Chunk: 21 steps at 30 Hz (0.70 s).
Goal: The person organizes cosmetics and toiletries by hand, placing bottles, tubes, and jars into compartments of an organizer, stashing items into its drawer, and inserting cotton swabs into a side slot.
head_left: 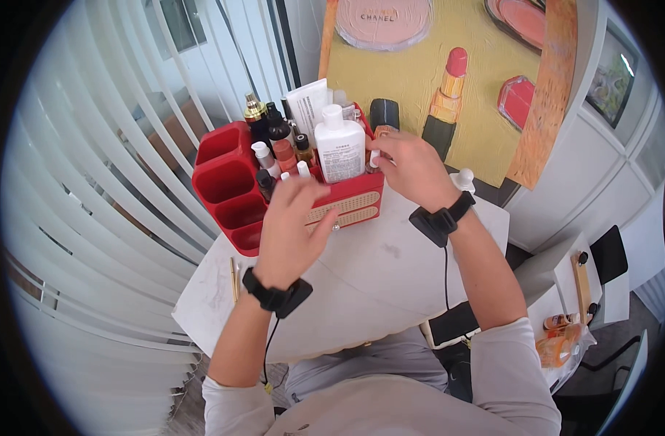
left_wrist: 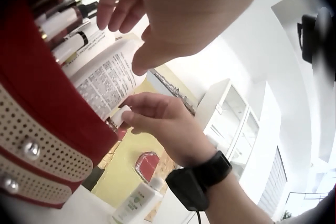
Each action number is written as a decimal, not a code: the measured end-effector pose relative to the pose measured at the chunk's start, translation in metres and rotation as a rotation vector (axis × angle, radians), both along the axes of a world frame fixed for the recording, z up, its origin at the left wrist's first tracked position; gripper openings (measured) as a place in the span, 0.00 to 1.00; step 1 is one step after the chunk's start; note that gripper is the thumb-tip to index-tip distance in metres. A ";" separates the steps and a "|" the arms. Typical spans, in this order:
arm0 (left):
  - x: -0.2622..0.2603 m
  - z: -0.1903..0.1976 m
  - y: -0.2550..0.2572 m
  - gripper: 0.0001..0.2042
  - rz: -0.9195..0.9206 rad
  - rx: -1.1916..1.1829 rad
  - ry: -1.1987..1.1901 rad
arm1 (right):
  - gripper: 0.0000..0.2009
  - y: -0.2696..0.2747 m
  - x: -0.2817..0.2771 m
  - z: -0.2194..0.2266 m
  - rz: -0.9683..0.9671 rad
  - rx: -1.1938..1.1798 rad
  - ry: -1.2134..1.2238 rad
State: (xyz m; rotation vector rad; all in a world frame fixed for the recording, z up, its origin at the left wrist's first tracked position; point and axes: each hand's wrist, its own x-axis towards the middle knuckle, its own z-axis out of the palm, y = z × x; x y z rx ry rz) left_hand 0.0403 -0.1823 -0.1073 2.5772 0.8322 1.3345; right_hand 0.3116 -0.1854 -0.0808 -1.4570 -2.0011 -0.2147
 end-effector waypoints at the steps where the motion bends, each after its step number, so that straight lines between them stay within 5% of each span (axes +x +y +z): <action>1: -0.007 -0.013 -0.004 0.21 -0.033 0.041 0.055 | 0.15 -0.003 0.001 -0.005 0.041 0.090 0.063; 2: -0.015 -0.027 -0.011 0.21 -0.032 0.030 0.059 | 0.16 -0.007 0.001 -0.011 0.083 0.175 0.127; 4: -0.027 -0.049 -0.020 0.23 -0.019 -0.544 0.097 | 0.17 -0.025 -0.002 -0.017 0.061 0.111 0.303; 7: -0.024 -0.082 -0.023 0.28 -0.117 -0.762 -0.064 | 0.20 -0.054 0.008 -0.052 -0.002 0.014 0.502; 10: -0.010 -0.092 -0.016 0.33 -0.190 -0.554 -0.047 | 0.23 -0.083 0.021 -0.087 -0.125 0.012 0.399; 12: -0.001 -0.096 -0.006 0.33 -0.187 -0.563 -0.061 | 0.30 -0.097 0.032 -0.092 -0.395 0.367 0.112; 15: 0.007 -0.102 0.015 0.32 -0.193 -0.703 -0.123 | 0.38 -0.096 0.062 -0.078 -0.571 0.381 0.011; 19: 0.005 -0.111 0.018 0.29 -0.284 -0.870 -0.283 | 0.40 -0.081 0.112 -0.072 -0.332 0.089 0.159; 21: 0.004 -0.110 0.005 0.28 -0.291 -0.848 -0.272 | 0.39 -0.080 0.124 -0.056 -0.188 -0.168 -0.092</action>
